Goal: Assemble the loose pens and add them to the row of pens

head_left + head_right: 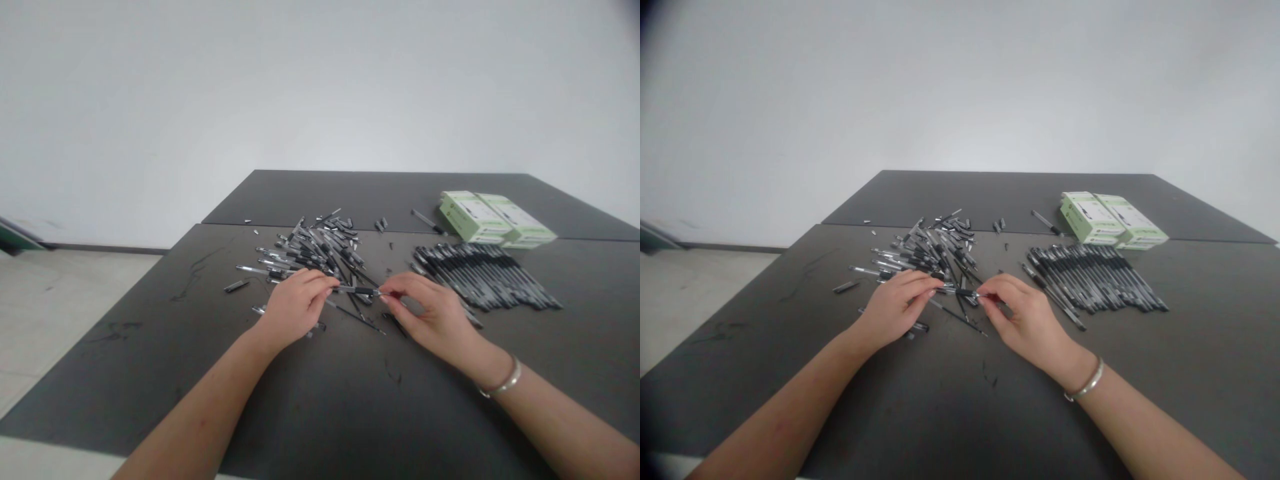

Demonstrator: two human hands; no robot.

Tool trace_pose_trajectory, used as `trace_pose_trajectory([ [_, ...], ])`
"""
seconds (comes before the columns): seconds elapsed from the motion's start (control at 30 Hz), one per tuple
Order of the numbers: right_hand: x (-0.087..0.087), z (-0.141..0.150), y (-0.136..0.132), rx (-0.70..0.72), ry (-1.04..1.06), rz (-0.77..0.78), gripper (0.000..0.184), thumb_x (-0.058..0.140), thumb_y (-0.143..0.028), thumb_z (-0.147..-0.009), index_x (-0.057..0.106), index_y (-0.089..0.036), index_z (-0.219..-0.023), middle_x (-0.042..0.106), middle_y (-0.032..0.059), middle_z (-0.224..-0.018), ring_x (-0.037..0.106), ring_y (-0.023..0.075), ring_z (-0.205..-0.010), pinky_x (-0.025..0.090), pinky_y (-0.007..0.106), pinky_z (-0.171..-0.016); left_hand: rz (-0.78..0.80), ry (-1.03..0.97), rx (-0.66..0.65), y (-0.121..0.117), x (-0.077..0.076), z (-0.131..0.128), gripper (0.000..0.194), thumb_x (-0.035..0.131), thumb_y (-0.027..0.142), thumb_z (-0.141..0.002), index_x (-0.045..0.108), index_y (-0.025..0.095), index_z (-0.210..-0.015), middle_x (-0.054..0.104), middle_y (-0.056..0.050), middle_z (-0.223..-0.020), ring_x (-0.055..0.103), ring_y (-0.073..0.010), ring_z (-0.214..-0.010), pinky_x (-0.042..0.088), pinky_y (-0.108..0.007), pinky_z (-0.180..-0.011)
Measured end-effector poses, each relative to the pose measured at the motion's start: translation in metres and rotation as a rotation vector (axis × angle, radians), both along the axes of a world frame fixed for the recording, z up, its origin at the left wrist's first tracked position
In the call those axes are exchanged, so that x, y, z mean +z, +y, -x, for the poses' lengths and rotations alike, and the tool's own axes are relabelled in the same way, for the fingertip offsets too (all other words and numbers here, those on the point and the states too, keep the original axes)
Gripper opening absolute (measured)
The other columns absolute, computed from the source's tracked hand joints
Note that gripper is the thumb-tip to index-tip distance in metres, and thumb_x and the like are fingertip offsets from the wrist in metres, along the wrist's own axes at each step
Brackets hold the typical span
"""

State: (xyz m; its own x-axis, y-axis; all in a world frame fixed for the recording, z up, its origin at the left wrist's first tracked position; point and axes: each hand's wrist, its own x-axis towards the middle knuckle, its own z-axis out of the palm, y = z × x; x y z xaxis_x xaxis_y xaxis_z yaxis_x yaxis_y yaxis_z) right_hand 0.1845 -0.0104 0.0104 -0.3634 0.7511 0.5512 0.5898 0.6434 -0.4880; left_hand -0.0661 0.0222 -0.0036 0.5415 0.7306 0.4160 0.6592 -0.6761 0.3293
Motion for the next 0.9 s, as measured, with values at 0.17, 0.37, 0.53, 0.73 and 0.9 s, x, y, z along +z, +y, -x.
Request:
trace_pose_trajectory([
  [0.17, -0.0016, -0.0012, 0.0009, -0.001, -0.019, 0.082, 0.011, 0.056, -0.017, -0.089, 0.063, -0.02, -0.096, 0.068, 0.0043, -0.088, 0.064, 0.0149, -0.081, 0.05, 0.026, -0.075, -0.001, 0.012, 0.002, -0.0002, 0.0002, 0.0003, 0.026, 0.045, 0.018, -0.092, 0.065, 0.02, -0.108, 0.068, -0.003, -0.105, 0.057, -0.0174, -0.093, 0.047, -0.033, -0.085],
  [0.37, -0.0017, 0.0001, 0.0001, -0.014, -0.007, 0.117, 0.011, 0.056, -0.018, -0.088, 0.064, -0.019, -0.095, 0.068, 0.0034, -0.087, 0.063, 0.014, -0.08, 0.049, 0.025, -0.075, 0.005, 0.0, 0.0, -0.0006, 0.0001, -0.0002, 0.026, 0.046, 0.017, -0.092, 0.066, 0.02, -0.108, 0.068, -0.003, -0.104, 0.057, -0.0174, -0.093, 0.047, -0.033, -0.085],
  [0.53, -0.0034, -0.0005, -0.0003, -0.033, 0.023, 0.126, 0.012, 0.057, -0.017, -0.086, 0.064, -0.02, -0.095, 0.067, 0.0023, -0.085, 0.062, 0.0135, -0.076, 0.049, 0.024, -0.071, -0.005, -0.003, -0.003, -0.0007, 0.0007, -0.0005, 0.025, 0.046, 0.018, -0.092, 0.066, 0.02, -0.107, 0.068, -0.003, -0.103, 0.058, -0.0178, -0.093, 0.047, -0.033, -0.084],
  [0.73, -0.0026, 0.0026, -0.0023, -0.094, -0.027, 0.167, 0.011, 0.054, -0.024, -0.09, 0.064, -0.02, -0.091, 0.067, 0.0025, -0.082, 0.061, 0.0146, -0.073, 0.046, 0.026, -0.069, -0.032, -0.011, 0.007, -0.0022, 0.0013, -0.0013, 0.025, 0.047, 0.018, -0.091, 0.067, 0.02, -0.105, 0.069, -0.003, -0.102, 0.058, -0.0173, -0.093, 0.048, -0.032, -0.083],
  [0.9, -0.0014, 0.0051, -0.0024, -0.081, -0.131, 0.217, 0.026, 0.043, -0.029, -0.096, 0.061, -0.017, -0.081, 0.061, 0.0038, -0.073, 0.058, 0.0153, -0.066, 0.043, 0.028, -0.063, -0.029, 0.005, 0.007, -0.0019, 0.001, -0.0012, 0.026, 0.047, 0.018, -0.091, 0.068, 0.02, -0.105, 0.069, -0.003, -0.102, 0.058, -0.0175, -0.092, 0.049, -0.033, -0.083],
])
